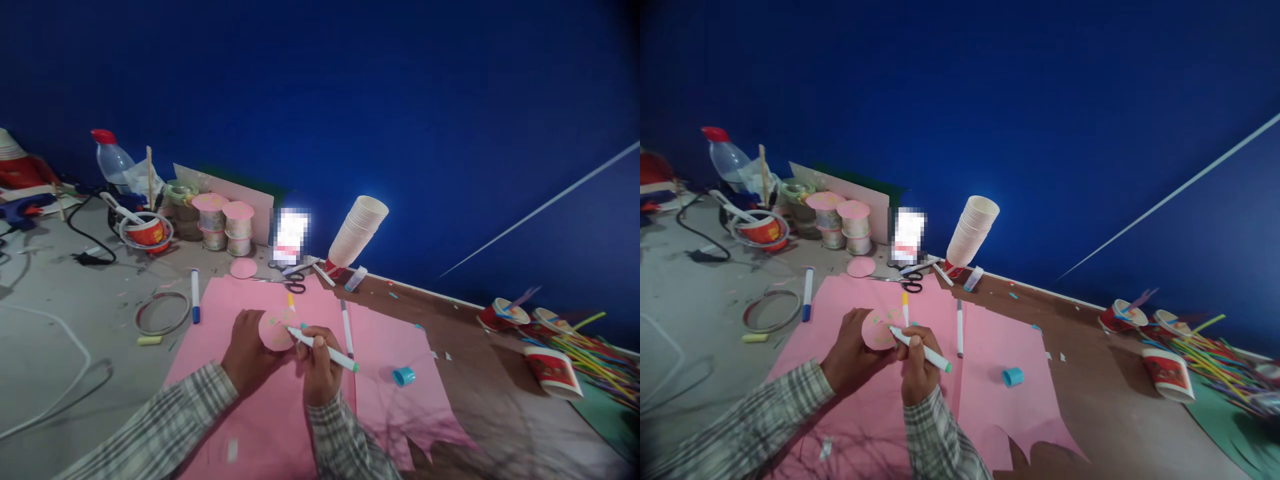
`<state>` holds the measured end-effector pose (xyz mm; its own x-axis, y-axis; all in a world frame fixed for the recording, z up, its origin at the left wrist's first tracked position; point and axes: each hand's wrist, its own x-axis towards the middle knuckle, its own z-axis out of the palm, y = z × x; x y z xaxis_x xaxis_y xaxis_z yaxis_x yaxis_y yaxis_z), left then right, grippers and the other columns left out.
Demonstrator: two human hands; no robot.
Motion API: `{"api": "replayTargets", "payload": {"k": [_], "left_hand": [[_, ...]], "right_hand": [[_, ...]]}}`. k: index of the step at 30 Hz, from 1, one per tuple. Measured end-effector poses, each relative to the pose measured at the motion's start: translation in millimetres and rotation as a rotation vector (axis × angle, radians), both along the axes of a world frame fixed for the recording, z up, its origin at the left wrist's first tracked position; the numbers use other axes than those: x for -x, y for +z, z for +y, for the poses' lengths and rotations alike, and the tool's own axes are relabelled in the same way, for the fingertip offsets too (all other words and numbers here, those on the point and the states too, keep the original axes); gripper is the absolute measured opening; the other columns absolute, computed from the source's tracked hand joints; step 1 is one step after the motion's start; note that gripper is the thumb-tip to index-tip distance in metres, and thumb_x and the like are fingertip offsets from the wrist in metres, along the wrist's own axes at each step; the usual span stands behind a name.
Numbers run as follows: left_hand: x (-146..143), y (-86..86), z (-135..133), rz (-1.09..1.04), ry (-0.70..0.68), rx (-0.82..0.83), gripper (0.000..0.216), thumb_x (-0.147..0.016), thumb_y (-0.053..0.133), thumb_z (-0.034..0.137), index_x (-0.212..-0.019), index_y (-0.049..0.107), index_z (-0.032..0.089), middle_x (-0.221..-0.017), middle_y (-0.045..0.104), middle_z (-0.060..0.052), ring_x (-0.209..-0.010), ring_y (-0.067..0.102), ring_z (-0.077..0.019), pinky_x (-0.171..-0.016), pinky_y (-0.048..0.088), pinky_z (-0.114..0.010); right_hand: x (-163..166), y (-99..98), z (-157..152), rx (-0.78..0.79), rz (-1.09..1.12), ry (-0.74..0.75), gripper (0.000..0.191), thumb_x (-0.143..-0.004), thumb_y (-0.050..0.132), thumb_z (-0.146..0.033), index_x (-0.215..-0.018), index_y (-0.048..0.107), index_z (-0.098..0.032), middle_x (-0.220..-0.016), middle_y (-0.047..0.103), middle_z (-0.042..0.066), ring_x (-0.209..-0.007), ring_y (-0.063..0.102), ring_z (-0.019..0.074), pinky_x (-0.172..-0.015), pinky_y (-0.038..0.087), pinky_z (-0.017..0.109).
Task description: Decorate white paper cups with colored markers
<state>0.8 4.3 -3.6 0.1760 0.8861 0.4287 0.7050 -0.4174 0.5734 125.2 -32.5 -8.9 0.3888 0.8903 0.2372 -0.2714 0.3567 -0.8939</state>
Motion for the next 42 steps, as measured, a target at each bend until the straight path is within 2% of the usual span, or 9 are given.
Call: {"api": "replayTargets", "payload": {"k": [6, 12, 19, 31, 37, 42], "left_hand": [[-1.0, 1.3, -0.1, 0.013, 0.003, -0.011, 0.027, -0.049, 0.067, 0.043, -0.068, 0.064, 0.024, -0.067, 0.06, -0.003, -0.069, 0.052, -0.0259, -0.066, 0.038, -0.041], [-0.1, 1.0, -0.2, 0.007, 0.003, 0.001, 0.037, -0.047, 0.067, 0.048, -0.075, 0.065, 0.024, -0.071, 0.061, -0.004, -0.072, 0.051, -0.0267, -0.067, 0.038, -0.042], [-0.5, 0.1, -0.1, 0.012, -0.006, 0.003, 0.033, -0.047, 0.067, 0.047, -0.07, 0.065, 0.024, -0.069, 0.06, -0.004, -0.07, 0.051, -0.0269, -0.066, 0.037, -0.042], [0.9, -3.2, 0.7, 0.021, -0.014, -0.007, 0.031, -0.049, 0.066, 0.042, -0.075, 0.064, 0.025, -0.072, 0.062, -0.004, -0.073, 0.052, -0.0272, -0.068, 0.039, -0.043], [0.3, -2.8, 0.6, -0.001, 0.008, -0.006, 0.037, -0.047, 0.066, 0.047, -0.077, 0.064, 0.025, -0.072, 0.061, -0.005, -0.072, 0.052, -0.0285, -0.067, 0.039, -0.044], [-0.3, 0.5, 0.4, 0.002, 0.005, 0.008, 0.037, -0.047, 0.067, 0.048, -0.075, 0.064, 0.025, -0.071, 0.061, -0.005, -0.072, 0.052, -0.0281, -0.068, 0.039, -0.043]], "right_hand": [[0.8, 0.3, -0.4, 0.022, -0.029, 0.007, 0.024, -0.08, 0.051, -0.035, -0.076, 0.068, -0.018, -0.044, 0.052, -0.004, -0.04, 0.048, 0.0155, -0.041, 0.041, 0.026], [-0.3, 1.7, 0.6, 0.018, 0.003, -0.024, 0.025, -0.08, 0.051, -0.035, -0.074, 0.068, -0.017, -0.042, 0.05, -0.005, -0.039, 0.047, 0.0152, -0.042, 0.041, 0.026], [-0.2, 1.4, 1.9, 0.025, 0.019, -0.024, 0.026, -0.08, 0.052, -0.037, -0.074, 0.068, -0.017, -0.041, 0.051, -0.005, -0.038, 0.047, 0.0152, -0.041, 0.041, 0.027], [-0.1, -1.0, 1.0, 0.037, 0.006, 0.004, 0.027, -0.08, 0.051, -0.037, -0.074, 0.067, -0.017, -0.041, 0.05, -0.005, -0.038, 0.046, 0.0147, -0.041, 0.039, 0.025], [-0.2, -0.5, 1.9, 0.044, 0.015, -0.012, 0.028, -0.08, 0.05, -0.039, -0.074, 0.067, -0.018, -0.041, 0.05, -0.005, -0.036, 0.045, 0.0142, -0.038, 0.037, 0.024], [0.4, 0.4, 1.8, 0.046, -0.001, -0.012, 0.028, -0.08, 0.05, -0.039, -0.073, 0.067, -0.017, -0.041, 0.05, -0.006, -0.038, 0.046, 0.0147, -0.041, 0.039, 0.026]]}}
